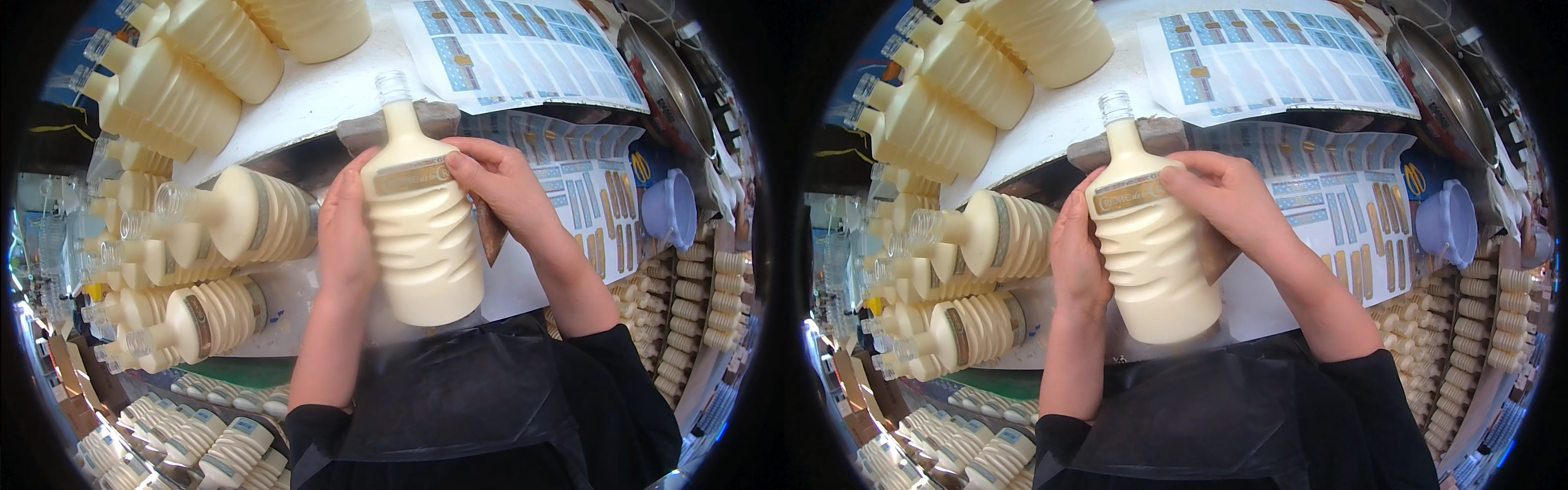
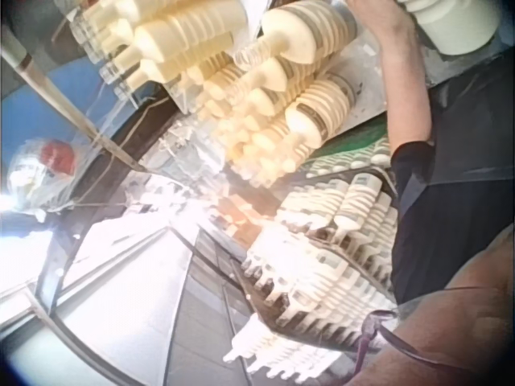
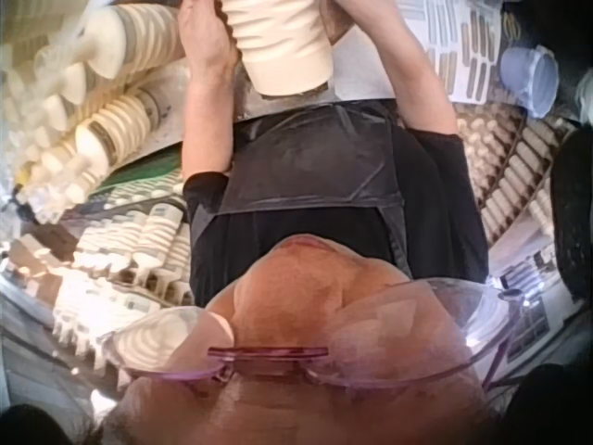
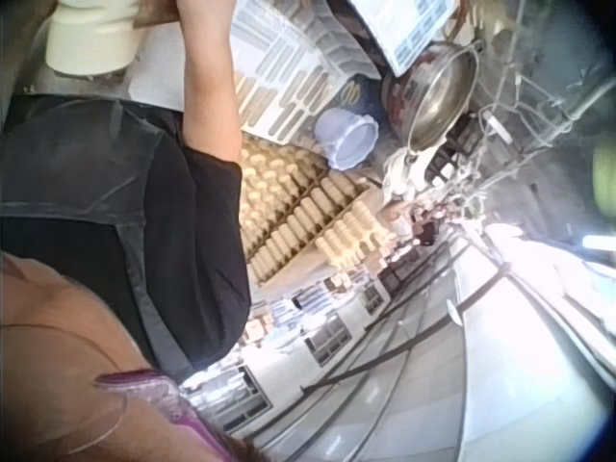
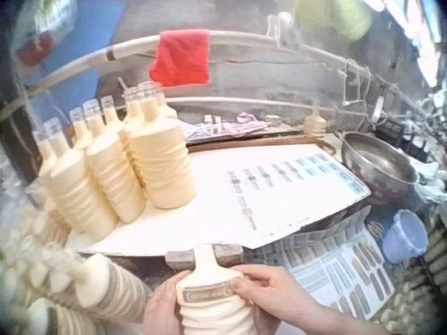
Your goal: The person applies adhesive labels to the neck and body of cream-colored plastic bottles. They peel each label from a sheet, position it on the bottle, and smooth it down with their fingers. Finished bottles are placed on a nearby table.
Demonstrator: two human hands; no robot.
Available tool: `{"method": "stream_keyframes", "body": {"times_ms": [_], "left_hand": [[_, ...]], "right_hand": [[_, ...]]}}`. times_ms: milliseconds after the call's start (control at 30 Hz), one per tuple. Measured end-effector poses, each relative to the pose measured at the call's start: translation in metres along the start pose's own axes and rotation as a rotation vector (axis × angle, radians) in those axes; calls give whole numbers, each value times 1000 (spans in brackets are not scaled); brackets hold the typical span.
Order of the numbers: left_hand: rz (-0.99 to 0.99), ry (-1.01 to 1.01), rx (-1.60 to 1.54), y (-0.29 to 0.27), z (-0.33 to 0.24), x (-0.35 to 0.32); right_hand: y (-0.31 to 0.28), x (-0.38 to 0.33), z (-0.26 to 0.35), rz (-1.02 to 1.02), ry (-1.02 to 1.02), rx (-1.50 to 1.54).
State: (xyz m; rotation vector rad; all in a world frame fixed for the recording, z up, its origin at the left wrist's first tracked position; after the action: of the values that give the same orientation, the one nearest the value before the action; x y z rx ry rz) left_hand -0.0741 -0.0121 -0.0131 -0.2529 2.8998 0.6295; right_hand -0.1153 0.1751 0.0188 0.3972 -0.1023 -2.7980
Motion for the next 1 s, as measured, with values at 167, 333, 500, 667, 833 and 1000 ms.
{"method": "stream_keyframes", "body": {"times_ms": [167,333,500,667,833,1000], "left_hand": [[-68,-29,-104,0,-3,-8],[-21,-40,-106,6,-8,-12],[5,-26,-171,11,-3,-14],[-76,-4,-112,12,-4,-14],[-87,-1,-141,13,-4,-15],[-84,3,-118,11,-4,-15]], "right_hand": [[1,-1,2,-25,-13,34],[1,-1,3,-21,-15,-9],[0,-2,1,-16,-18,3],[-2,-1,-2,-2,-19,84],[0,-2,1,-6,-20,58],[2,-4,4,-11,-3,58]]}}
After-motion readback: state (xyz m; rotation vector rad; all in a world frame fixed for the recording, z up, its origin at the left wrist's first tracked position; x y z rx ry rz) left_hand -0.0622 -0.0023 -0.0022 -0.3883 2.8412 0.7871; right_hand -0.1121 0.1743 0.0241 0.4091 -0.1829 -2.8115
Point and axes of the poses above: each hand's wrist, its own x-axis towards the middle knuckle, its own y-axis out of the palm, z = x × y, the point moved 5 cm from there along x, towards the middle knuckle, and after that the axes turned 4 degrees about x, right-handed, at the moved point
